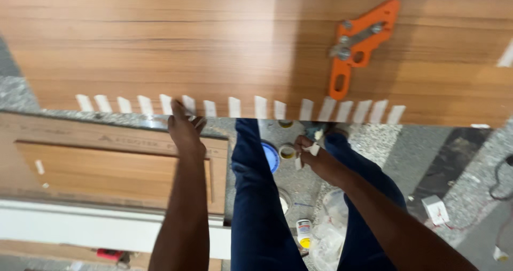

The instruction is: The person uses an orange hand plane to trim the edge of a wooden panel, then removes white tape strips from the panel's surface.

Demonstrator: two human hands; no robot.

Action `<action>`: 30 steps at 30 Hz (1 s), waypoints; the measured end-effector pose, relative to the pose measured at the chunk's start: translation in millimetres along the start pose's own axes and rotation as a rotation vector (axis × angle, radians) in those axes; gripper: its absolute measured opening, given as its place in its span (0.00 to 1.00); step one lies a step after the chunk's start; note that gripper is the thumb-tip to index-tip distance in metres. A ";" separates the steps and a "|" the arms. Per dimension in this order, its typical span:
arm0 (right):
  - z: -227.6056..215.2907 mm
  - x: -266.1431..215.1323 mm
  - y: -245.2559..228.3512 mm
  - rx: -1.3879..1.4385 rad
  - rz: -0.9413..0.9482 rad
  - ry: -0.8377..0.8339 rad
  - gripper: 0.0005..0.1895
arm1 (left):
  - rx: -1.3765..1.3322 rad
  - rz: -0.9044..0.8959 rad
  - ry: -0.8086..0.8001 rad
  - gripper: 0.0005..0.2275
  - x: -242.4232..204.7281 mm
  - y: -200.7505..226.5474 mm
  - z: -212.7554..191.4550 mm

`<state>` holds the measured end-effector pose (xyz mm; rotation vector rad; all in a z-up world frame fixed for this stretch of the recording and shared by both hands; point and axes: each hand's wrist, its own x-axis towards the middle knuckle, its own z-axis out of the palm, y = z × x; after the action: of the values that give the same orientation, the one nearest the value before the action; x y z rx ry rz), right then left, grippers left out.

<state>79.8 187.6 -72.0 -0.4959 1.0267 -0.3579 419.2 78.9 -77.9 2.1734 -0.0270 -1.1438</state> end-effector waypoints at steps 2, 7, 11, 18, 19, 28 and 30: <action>-6.9 -5.7 -1.4 -0.003 0.008 0.017 0.07 | 0.417 0.271 -0.002 0.21 -49.1 -35.2 31.2; -53.8 -38.8 39.0 0.054 0.101 0.001 0.13 | 0.835 1.330 -0.571 0.11 -211.2 -75.7 107.5; -93.7 -77.5 78.3 0.137 0.259 -0.078 0.12 | 0.944 1.362 -0.787 0.15 -236.8 -56.4 181.2; -102.7 -133.1 28.6 0.340 0.304 0.269 0.19 | 1.021 1.597 -1.046 0.17 -249.5 -51.5 251.3; -101.3 -136.3 32.6 0.311 0.253 0.318 0.22 | 1.024 1.653 -1.041 0.16 -249.9 -53.3 256.7; -51.1 -122.2 120.6 0.663 -0.029 0.724 0.10 | 1.106 1.938 -1.162 0.11 -226.4 -59.6 281.3; -27.5 -117.0 114.0 0.810 -0.079 0.759 0.11 | 1.107 2.034 -1.161 0.10 -223.2 -56.8 284.4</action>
<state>6.0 335.6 -61.9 0.3742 1.4640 -1.0247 56.3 35.8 -59.3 0.5037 -2.8718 -0.6623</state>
